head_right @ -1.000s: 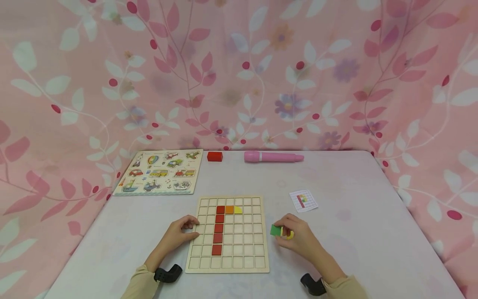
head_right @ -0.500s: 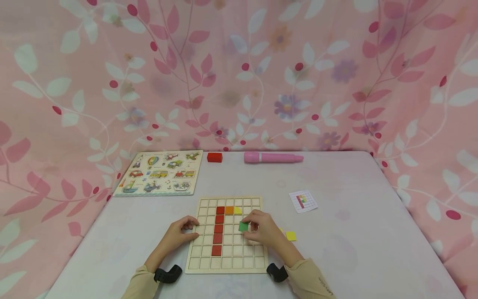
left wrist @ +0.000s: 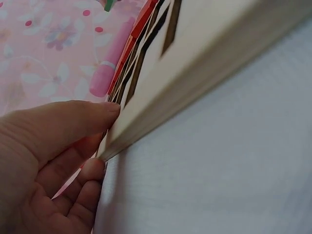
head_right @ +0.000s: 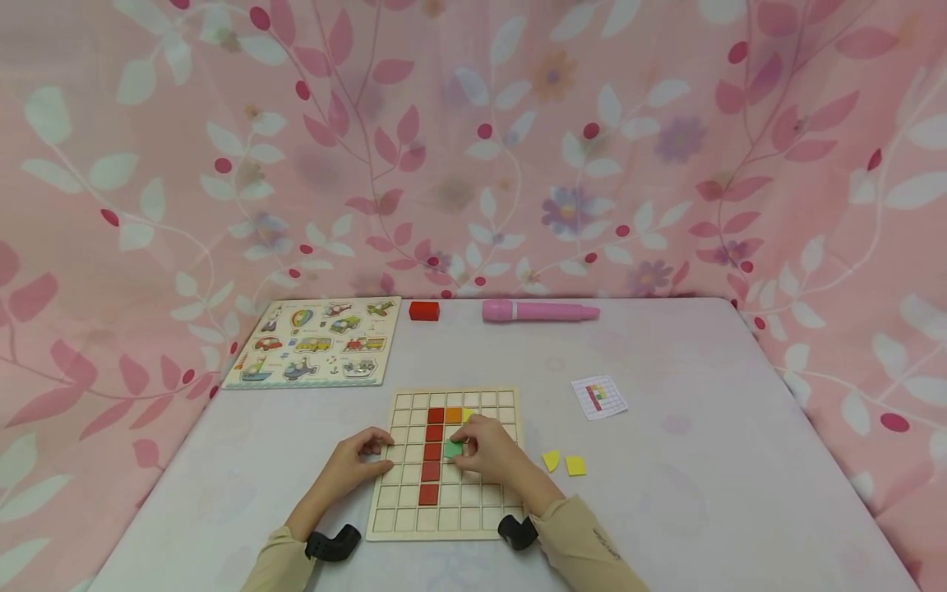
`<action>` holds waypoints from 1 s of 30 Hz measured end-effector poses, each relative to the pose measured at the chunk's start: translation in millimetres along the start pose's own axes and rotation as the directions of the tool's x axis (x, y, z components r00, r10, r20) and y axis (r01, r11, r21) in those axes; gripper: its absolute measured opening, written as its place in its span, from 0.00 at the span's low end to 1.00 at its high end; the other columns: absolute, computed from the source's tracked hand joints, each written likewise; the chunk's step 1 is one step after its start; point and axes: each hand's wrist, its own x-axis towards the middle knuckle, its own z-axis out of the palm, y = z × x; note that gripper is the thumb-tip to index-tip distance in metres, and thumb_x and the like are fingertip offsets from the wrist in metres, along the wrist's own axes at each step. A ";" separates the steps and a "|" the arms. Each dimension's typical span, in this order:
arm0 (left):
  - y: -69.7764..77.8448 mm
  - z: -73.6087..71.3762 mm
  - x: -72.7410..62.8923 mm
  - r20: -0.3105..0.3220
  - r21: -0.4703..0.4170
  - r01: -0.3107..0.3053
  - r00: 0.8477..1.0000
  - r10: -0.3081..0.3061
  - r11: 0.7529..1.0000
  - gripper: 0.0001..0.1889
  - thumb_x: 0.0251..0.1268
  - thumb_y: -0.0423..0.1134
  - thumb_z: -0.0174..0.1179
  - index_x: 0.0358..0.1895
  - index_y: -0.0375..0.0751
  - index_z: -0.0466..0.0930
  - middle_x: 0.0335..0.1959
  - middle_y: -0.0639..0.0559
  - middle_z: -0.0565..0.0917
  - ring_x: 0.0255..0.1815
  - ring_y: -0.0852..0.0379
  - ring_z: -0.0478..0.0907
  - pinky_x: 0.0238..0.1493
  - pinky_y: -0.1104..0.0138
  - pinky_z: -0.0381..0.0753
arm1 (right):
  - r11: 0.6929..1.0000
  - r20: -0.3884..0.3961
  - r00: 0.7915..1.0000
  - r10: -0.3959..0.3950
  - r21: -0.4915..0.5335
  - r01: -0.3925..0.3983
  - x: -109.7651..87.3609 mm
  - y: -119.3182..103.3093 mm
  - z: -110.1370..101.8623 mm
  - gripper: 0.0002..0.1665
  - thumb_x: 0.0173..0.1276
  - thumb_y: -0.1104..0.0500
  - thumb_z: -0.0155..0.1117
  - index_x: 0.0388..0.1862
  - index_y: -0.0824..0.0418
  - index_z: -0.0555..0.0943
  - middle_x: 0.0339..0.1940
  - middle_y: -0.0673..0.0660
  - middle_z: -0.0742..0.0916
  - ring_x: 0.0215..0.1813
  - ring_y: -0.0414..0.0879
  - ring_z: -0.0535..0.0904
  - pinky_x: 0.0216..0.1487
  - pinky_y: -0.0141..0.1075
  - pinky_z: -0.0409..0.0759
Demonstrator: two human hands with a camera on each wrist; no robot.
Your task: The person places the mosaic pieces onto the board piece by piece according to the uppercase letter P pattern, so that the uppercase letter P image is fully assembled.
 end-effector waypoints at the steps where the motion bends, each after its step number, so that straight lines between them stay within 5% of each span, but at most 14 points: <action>1: -0.2 0.1 -0.1 -0.001 -0.001 -0.001 1.000 0.001 1.000 0.14 0.43 0.32 0.70 0.35 0.43 0.77 0.27 0.54 0.73 0.31 0.55 0.69 0.35 0.64 0.69 | 1.000 0.010 1.000 0.008 -0.005 -0.008 1.0 0.5 1.2 0.10 0.48 0.70 0.68 0.32 0.67 0.81 0.24 0.52 0.76 0.22 0.37 0.69 0.22 0.26 0.70; 13: 2.3 -0.7 -0.4 0.000 -0.020 -0.007 1.000 0.007 1.000 0.15 0.43 0.31 0.69 0.36 0.42 0.77 0.27 0.53 0.73 0.31 0.55 0.69 0.36 0.64 0.68 | 0.985 0.108 0.979 0.171 -0.056 -0.166 6.3 2.6 7.4 0.11 0.50 0.68 0.68 0.36 0.68 0.82 0.25 0.50 0.74 0.24 0.39 0.69 0.26 0.29 0.70; 19: 25.0 -4.3 -4.4 -0.008 -0.046 0.005 1.000 -0.005 0.999 0.14 0.43 0.25 0.67 0.36 0.36 0.76 0.26 0.47 0.73 0.30 0.48 0.69 0.36 0.59 0.68 | 0.984 0.108 0.978 0.178 -0.048 -0.173 7.4 1.8 10.0 0.13 0.50 0.69 0.68 0.36 0.69 0.82 0.24 0.51 0.74 0.23 0.38 0.67 0.26 0.29 0.69; 30: 33.4 -8.0 -6.1 0.012 -0.066 -0.001 1.000 0.002 0.998 0.14 0.44 0.24 0.66 0.36 0.33 0.76 0.27 0.44 0.73 0.31 0.46 0.68 0.35 0.58 0.67 | 0.982 0.091 0.982 0.166 -0.110 -0.156 9.0 -0.9 12.1 0.14 0.49 0.69 0.69 0.37 0.70 0.81 0.27 0.53 0.75 0.24 0.40 0.67 0.26 0.29 0.69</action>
